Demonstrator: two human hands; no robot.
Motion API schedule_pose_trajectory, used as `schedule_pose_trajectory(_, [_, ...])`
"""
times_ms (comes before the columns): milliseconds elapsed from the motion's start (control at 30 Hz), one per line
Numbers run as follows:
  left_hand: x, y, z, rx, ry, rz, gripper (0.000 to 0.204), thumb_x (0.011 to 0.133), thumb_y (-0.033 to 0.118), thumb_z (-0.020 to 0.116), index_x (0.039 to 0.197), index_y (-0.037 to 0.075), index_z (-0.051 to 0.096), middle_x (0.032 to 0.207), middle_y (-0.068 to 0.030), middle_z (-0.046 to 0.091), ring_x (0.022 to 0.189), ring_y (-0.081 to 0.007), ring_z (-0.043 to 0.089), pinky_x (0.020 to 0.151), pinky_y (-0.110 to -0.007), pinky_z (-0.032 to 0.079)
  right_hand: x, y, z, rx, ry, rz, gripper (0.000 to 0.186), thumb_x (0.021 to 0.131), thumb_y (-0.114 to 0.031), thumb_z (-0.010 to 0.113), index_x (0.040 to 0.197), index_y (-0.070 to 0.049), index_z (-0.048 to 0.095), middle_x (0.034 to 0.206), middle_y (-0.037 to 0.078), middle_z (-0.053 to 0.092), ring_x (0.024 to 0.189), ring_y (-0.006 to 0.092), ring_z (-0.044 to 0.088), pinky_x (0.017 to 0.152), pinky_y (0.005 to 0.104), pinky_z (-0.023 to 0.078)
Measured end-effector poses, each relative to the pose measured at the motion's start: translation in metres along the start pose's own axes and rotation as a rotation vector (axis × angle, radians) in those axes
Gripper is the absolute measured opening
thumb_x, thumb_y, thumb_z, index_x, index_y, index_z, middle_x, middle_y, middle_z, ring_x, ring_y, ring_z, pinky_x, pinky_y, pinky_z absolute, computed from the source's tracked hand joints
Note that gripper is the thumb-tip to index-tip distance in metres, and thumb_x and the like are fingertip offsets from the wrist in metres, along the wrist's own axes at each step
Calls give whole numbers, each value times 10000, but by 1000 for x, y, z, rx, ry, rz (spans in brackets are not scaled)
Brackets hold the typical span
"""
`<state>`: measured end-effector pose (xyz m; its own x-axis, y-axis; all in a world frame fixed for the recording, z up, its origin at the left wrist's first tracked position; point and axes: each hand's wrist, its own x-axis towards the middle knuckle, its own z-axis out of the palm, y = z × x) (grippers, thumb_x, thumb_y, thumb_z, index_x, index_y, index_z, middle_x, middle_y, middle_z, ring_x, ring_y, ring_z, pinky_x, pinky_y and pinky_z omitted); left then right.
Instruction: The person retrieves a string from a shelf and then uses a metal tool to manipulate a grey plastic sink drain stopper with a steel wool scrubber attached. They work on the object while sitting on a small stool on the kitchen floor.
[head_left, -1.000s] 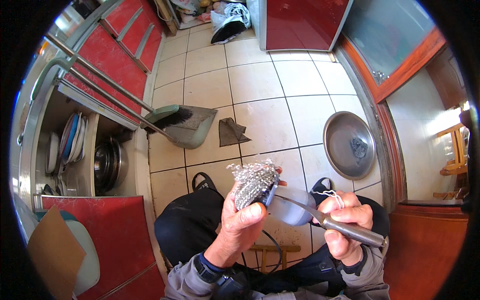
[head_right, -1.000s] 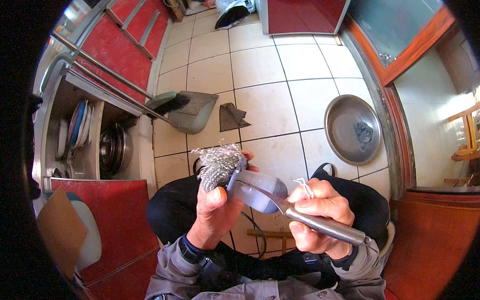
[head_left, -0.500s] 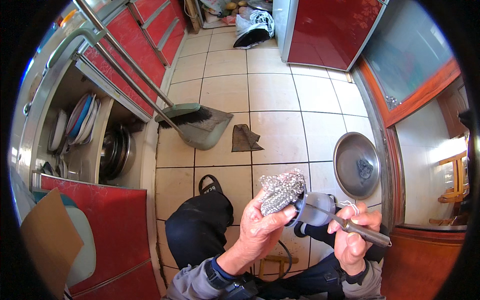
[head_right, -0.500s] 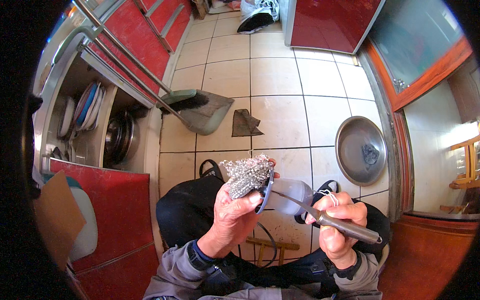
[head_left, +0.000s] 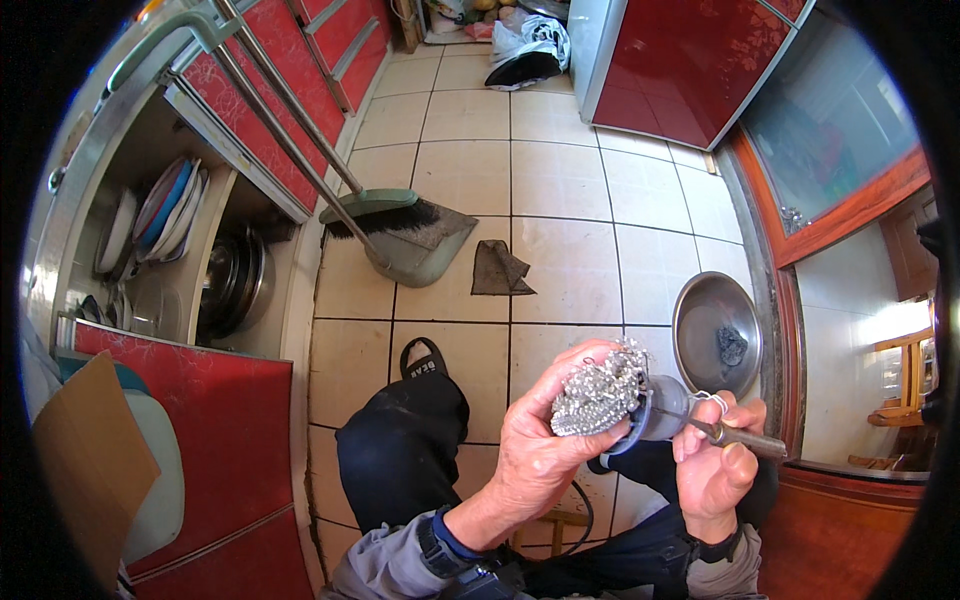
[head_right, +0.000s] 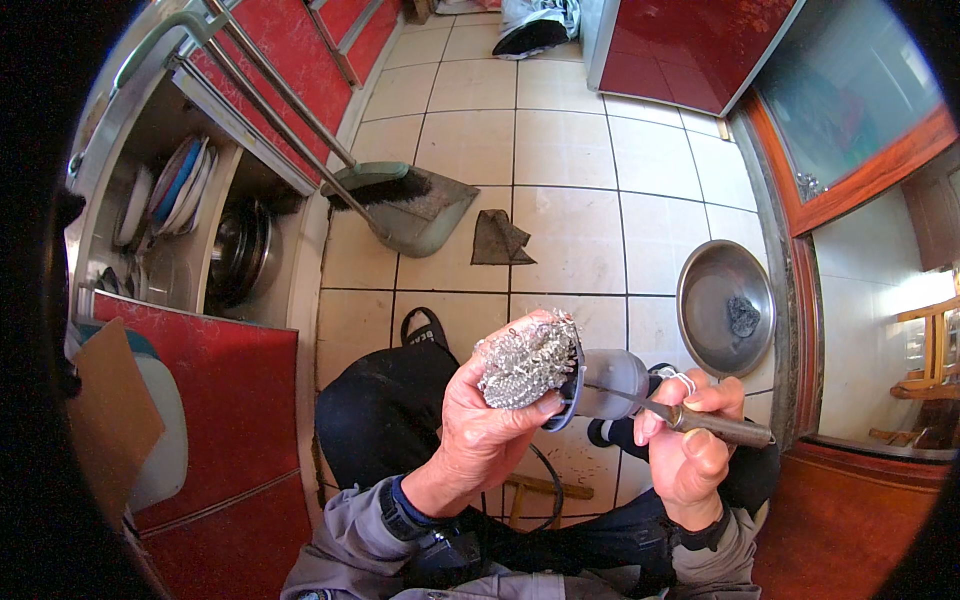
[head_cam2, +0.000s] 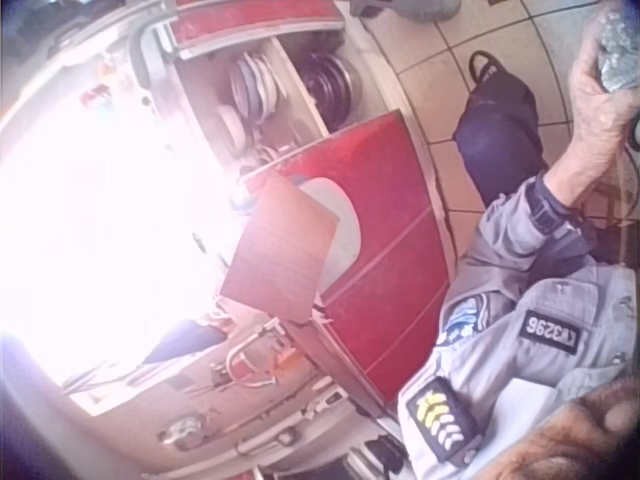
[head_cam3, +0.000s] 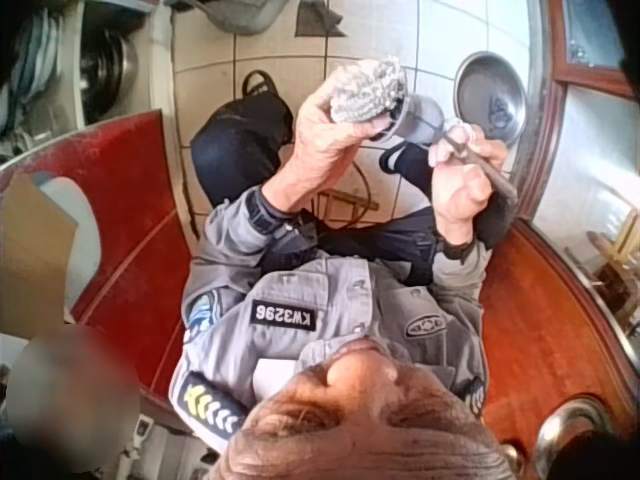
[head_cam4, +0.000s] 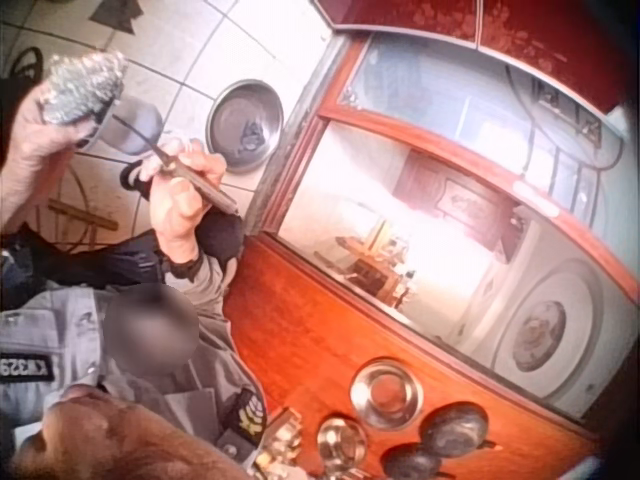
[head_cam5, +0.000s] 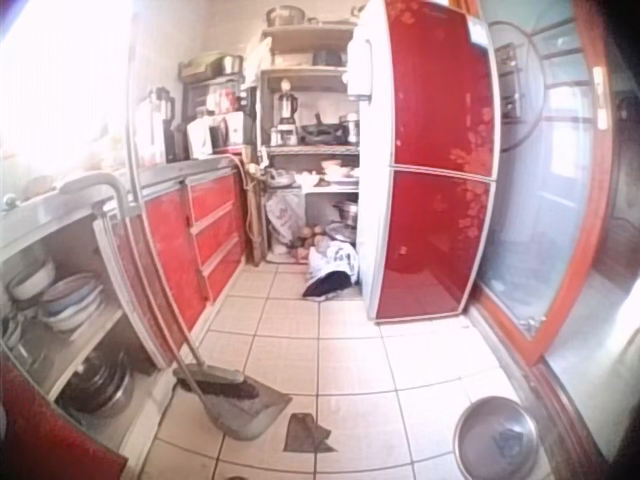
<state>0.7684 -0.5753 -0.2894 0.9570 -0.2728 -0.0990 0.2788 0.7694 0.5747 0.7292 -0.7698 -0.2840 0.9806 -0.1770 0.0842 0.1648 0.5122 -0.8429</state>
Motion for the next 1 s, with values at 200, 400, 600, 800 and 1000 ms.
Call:
schedule_pose_trajectory(200, [0, 2, 3, 36, 11, -27, 585, 811, -99, 720, 1360, -17, 535, 1391, -92, 495, 1265, -186, 520, 1074, -319, 424, 6, -1, 0, 24, 9, 35, 301, 819, -241, 693, 1018, -128, 498, 910, 87, 537, 705, 211, 573, 560, 342, 479])
schedule_pose_trajectory(400, [-2, 6, 6, -10, -17, -70, 505, 894, 31, 694, 1361, -50, 517, 1348, -91, 521, 1243, -173, 519, 1075, -308, 398, 9, -1, 0, 36, 62, 59, 296, 817, -257, 700, 998, -138, 500, 875, 76, 524, 682, 198, 552, 530, 316, 436])
schedule_pose_trajectory(600, [-1, 5, 6, -33, -46, -51, 447, 983, 144, 611, 1359, -76, 511, 1341, -94, 532, 1223, -162, 509, 1075, -300, 371, 11, -1, -2, 97, 97, 110, 277, 814, -254, 716, 987, -135, 536, 869, 68, 542, 674, 186, 548, 539, 308, 457])
schedule_pose_trajectory(800, [-4, 7, 4, 0, -47, -72, 443, 1001, 157, 589, 1364, -83, 507, 1328, -86, 542, 1212, -154, 502, 1062, -284, 365, 15, 0, -5, 179, 92, 169, 269, 813, -234, 713, 994, -122, 549, 839, 76, 547, 704, 177, 559, 566, 293, 475])
schedule_pose_trajectory(1000, [-4, 5, 2, 22, -79, -42, 468, 1007, 208, 584, 1374, -72, 506, 1361, -92, 524, 1230, -159, 492, 1066, -286, 357, 18, 1, -8, 266, 84, 216, 270, 808, -233, 715, 984, -114, 549, 806, 78, 534, 699, 177, 550, 561, 294, 472])
